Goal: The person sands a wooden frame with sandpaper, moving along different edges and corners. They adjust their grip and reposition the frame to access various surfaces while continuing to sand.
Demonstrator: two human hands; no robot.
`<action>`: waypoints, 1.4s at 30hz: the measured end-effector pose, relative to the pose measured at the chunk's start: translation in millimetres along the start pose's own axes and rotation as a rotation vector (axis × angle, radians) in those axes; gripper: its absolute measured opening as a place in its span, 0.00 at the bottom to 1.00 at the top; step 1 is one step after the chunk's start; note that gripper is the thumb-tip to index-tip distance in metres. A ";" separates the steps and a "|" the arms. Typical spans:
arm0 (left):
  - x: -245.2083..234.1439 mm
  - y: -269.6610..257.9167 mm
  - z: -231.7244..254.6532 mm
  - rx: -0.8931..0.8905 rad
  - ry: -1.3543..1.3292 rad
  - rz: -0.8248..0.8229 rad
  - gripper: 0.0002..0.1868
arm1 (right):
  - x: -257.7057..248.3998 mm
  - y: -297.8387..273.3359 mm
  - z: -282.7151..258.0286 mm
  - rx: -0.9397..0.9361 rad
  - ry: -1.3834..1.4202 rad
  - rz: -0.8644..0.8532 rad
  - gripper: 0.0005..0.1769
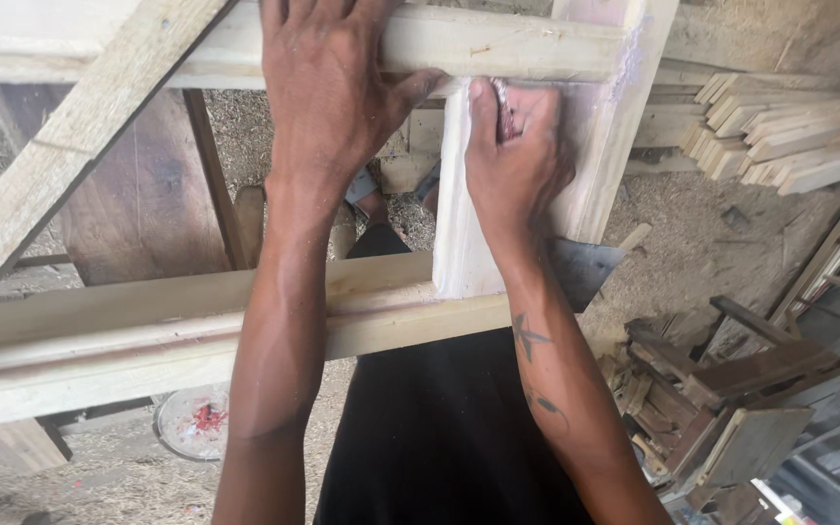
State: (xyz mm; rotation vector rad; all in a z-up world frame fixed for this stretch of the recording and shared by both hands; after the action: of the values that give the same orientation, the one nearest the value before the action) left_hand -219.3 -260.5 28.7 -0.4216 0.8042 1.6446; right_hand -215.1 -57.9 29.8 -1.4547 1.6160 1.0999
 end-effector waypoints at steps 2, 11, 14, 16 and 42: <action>2.7 -4.9 -4.4 -0.037 -0.020 -0.033 0.33 | 4.4 -5.6 2.2 0.018 -0.006 -0.034 0.17; -1.4 -1.1 -2.1 0.036 -0.026 0.048 0.35 | -0.5 -8.6 0.1 -0.042 -0.041 0.040 0.16; -0.6 -2.3 -2.5 0.033 -0.035 0.027 0.34 | -6.4 -22.8 0.7 -0.026 0.001 0.045 0.15; -0.9 -1.0 -3.4 0.030 -0.032 0.035 0.35 | -11.0 -35.4 -0.4 -0.002 0.053 0.041 0.15; -4.7 5.0 -6.1 -0.009 -0.067 0.090 0.34 | 1.0 -12.2 -20.4 -0.149 -0.028 0.067 0.10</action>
State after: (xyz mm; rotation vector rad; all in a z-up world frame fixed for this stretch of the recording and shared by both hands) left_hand -223.9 -268.4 29.0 -0.3391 0.7762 1.7370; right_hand -202.2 -77.1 35.3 -1.4822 1.6024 1.2970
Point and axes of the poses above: each hand's wrist, its own y-axis towards the middle knuckle, its own x-axis out of the palm, z = x × y, the point moved 9 cm from there along y, towards the middle knuckle, and after that the axes turned 1 degree about -y, right-handed, at the moved point
